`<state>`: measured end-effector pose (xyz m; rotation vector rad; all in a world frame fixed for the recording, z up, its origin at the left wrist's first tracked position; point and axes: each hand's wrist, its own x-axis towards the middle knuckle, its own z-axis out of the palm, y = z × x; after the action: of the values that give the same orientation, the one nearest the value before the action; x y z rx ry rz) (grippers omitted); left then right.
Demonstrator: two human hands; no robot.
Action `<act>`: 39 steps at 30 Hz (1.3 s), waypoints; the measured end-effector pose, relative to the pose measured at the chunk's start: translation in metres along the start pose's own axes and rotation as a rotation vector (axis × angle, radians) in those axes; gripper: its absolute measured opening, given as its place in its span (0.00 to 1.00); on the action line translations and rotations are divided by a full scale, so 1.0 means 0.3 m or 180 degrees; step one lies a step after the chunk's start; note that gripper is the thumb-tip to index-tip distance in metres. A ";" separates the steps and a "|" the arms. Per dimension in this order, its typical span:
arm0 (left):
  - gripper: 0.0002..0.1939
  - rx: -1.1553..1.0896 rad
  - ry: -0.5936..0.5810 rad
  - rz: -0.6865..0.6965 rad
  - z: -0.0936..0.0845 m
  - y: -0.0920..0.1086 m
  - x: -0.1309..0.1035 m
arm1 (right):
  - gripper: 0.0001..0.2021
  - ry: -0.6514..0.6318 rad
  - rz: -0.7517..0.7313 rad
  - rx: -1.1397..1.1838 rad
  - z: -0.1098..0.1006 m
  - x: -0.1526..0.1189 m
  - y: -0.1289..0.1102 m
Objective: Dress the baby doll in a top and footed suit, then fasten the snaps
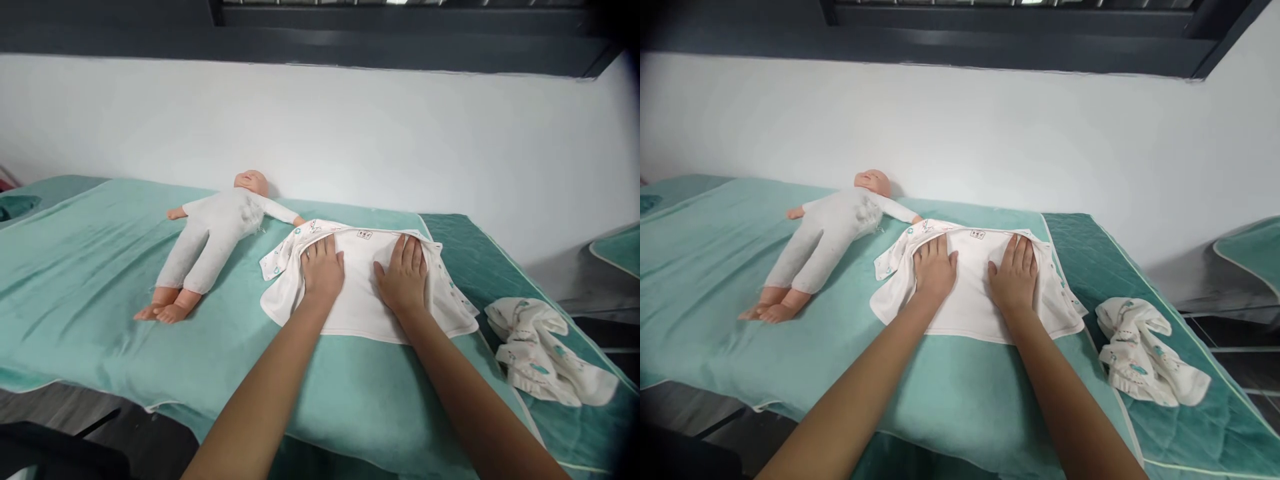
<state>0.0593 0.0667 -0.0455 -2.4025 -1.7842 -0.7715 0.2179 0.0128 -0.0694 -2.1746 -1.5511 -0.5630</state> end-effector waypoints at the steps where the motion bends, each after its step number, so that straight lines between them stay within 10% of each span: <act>1: 0.29 0.0009 0.0009 -0.0001 0.000 0.000 -0.002 | 0.36 0.0036 0.0017 0.0047 -0.001 0.000 0.002; 14: 0.28 -0.0037 -0.0268 -0.0034 0.053 -0.019 0.000 | 0.23 -0.0601 -0.0039 0.0171 0.031 0.014 0.028; 19: 0.26 -0.0300 -0.0430 -0.0068 0.069 -0.030 0.018 | 0.18 -0.0175 -0.0591 0.0477 -0.023 -0.003 0.005; 23: 0.21 -0.0727 -0.0235 -0.0099 0.040 -0.029 0.027 | 0.17 -0.0357 -0.1140 0.1210 -0.039 -0.027 -0.049; 27: 0.21 -0.1100 -0.0094 -0.0058 -0.038 -0.034 -0.045 | 0.17 -0.0981 -0.0562 0.2129 -0.021 0.016 -0.140; 33: 0.17 -0.1115 0.0493 -0.0424 -0.168 -0.225 -0.199 | 0.25 -0.1399 -0.0285 0.2201 -0.020 0.126 -0.329; 39: 0.24 -0.0223 -0.0477 -0.0863 -0.197 -0.440 -0.112 | 0.25 -0.1546 -0.0582 0.1258 0.034 0.132 -0.415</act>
<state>-0.0889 0.0616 -0.0407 -2.3462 -2.2104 -0.7015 0.1123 0.0865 -0.0448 -1.9549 -1.9205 0.2368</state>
